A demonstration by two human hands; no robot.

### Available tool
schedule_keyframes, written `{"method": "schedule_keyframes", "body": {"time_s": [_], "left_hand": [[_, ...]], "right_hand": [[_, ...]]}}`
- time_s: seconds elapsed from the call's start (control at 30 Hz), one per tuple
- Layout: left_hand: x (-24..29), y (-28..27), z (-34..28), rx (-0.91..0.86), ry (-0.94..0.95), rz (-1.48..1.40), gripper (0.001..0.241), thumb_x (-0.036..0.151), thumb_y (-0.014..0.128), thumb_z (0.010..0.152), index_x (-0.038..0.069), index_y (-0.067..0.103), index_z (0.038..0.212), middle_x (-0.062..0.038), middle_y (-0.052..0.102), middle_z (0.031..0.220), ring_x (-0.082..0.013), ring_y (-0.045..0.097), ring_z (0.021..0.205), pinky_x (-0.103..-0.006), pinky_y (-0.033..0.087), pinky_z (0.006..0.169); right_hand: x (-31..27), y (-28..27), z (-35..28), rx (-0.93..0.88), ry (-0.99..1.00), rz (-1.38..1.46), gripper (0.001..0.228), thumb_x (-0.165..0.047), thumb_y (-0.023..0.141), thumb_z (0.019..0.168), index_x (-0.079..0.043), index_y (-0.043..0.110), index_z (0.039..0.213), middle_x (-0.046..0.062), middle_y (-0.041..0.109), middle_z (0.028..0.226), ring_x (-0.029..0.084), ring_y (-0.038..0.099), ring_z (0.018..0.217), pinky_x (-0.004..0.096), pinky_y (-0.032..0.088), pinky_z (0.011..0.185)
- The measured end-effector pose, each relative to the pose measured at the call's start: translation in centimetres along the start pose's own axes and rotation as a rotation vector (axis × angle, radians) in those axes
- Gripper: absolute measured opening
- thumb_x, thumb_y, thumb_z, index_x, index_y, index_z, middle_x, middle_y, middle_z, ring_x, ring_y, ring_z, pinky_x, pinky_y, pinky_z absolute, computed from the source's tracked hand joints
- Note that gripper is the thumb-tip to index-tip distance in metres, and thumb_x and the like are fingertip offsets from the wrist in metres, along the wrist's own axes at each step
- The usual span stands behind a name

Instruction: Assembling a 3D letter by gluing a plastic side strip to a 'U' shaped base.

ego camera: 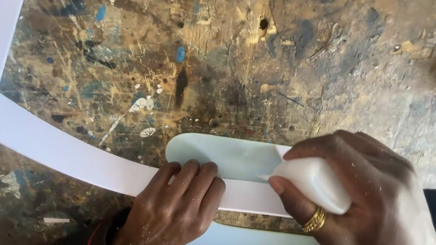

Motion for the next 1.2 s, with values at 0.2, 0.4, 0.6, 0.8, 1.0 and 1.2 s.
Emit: {"method": "schedule_keyframes", "body": {"time_s": [0.2,0.4,0.6,0.8,1.0,1.2], "left_hand": [[0.1,-0.3,0.1,0.011,-0.001,0.007,0.02,0.017,0.07,0.113,0.018,0.069,0.093,-0.004,0.075,0.104,-0.0206,0.07,0.094,-0.0361,0.06,0.076],[0.0,-0.2,0.0,0.009,0.007,0.054,0.018,0.02,0.071,0.116,0.018,0.067,0.098,-0.004,0.074,0.108,-0.0214,0.07,0.097,-0.0357,0.058,0.077],[0.1,0.0,-0.2,-0.003,0.002,0.031,0.016,0.023,0.072,0.116,0.019,0.068,0.101,-0.005,0.075,0.111,-0.0228,0.071,0.1,-0.038,0.06,0.08],[0.0,-0.1,-0.2,0.015,0.009,0.032,0.015,0.024,0.071,0.118,0.018,0.07,0.104,-0.005,0.074,0.112,-0.023,0.07,0.101,-0.0381,0.059,0.083],[0.1,-0.2,-0.1,0.01,0.001,0.036,0.016,0.022,0.07,0.117,0.019,0.068,0.102,-0.004,0.074,0.111,-0.0226,0.07,0.099,-0.0376,0.058,0.08],[0.1,0.1,-0.4,-0.005,-0.011,0.029,0.017,0.025,0.072,0.118,0.019,0.067,0.103,-0.005,0.074,0.111,-0.0234,0.07,0.1,-0.0376,0.058,0.079]], "right_hand": [[-0.7,1.0,-1.0,0.021,-0.066,-0.213,0.03,-0.036,0.088,0.095,-0.012,0.077,0.108,0.003,0.083,0.098,0.027,0.075,0.084,0.044,0.058,0.075],[-1.1,1.9,-0.9,0.003,-0.061,-0.166,0.032,-0.039,0.088,0.096,-0.013,0.077,0.112,0.005,0.083,0.097,0.028,0.075,0.086,0.046,0.057,0.08],[-1.7,2.5,-0.9,0.034,-0.076,-0.123,0.029,-0.038,0.083,0.099,-0.013,0.075,0.11,0.001,0.079,0.097,0.027,0.067,0.081,0.042,0.053,0.077],[-2.0,3.1,-0.8,0.038,-0.069,-0.075,0.024,-0.035,0.082,0.1,-0.014,0.072,0.106,0.001,0.077,0.094,0.025,0.065,0.075,0.041,0.047,0.078],[-2.0,3.3,-0.8,0.058,-0.106,-0.063,0.024,-0.034,0.081,0.101,-0.013,0.072,0.108,0.003,0.074,0.092,0.026,0.064,0.076,0.041,0.05,0.079],[-1.6,3.0,-1.1,0.07,0.003,-0.095,0.03,-0.036,0.087,0.094,-0.012,0.076,0.109,0.007,0.082,0.097,0.029,0.069,0.082,0.043,0.055,0.076]]}}
Point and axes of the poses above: each hand's wrist, its own z-axis towards the middle knuckle, its own y-axis out of the palm, x = y × z, the point moved 1 cm from there along z, towards the middle knuckle
